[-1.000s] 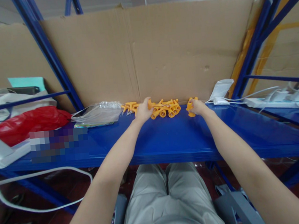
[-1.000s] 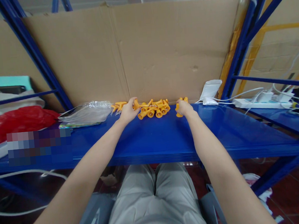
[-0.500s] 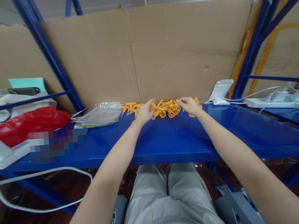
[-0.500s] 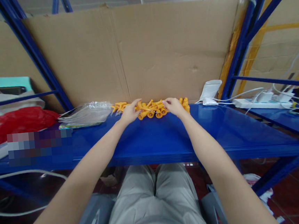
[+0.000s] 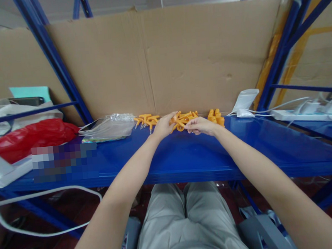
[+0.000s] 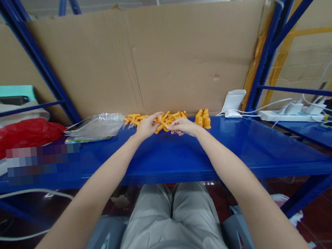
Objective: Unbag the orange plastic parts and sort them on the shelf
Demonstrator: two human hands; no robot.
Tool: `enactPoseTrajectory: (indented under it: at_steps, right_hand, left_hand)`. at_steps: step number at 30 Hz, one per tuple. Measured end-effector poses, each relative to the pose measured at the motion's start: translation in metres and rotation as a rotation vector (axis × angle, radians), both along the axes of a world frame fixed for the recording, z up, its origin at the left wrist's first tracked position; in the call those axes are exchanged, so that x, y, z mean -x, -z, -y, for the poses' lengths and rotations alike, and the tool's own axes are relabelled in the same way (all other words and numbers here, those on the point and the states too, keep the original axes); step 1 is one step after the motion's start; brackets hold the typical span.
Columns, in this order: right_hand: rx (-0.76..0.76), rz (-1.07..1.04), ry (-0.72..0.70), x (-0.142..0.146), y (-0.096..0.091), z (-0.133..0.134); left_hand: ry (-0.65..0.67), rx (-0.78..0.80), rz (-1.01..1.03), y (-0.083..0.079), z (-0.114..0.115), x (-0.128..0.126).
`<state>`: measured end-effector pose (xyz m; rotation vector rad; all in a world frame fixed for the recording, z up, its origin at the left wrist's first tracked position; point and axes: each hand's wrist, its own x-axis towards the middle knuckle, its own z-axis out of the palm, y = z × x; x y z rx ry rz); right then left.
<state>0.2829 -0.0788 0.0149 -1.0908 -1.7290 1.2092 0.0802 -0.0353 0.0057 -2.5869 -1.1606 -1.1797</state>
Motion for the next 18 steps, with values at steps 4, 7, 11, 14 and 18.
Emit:
enactPoseTrajectory:
  at_steps: [4, 7, 11, 14, 18]
  right_hand:
    - [0.031, -0.068, -0.003, 0.002, 0.000, 0.000]
    - [0.025, -0.133, 0.036, 0.003, 0.000, 0.000]
    - [0.011, -0.224, 0.162, 0.002, 0.001, -0.003]
    - [0.034, -0.298, 0.256, 0.002, 0.000, -0.005]
    - [0.073, -0.357, 0.285, 0.006, -0.001, -0.004]
  left_hand:
    - [0.024, -0.065, 0.053, 0.003, -0.007, 0.000]
    - [0.051, -0.164, 0.120, 0.001, -0.008, -0.001]
    - [0.120, -0.236, 0.110, -0.002, -0.001, -0.007]
    - [0.174, -0.142, 0.019, -0.001, 0.008, -0.014]
    - [0.208, 0.012, -0.092, 0.003, 0.019, -0.022]
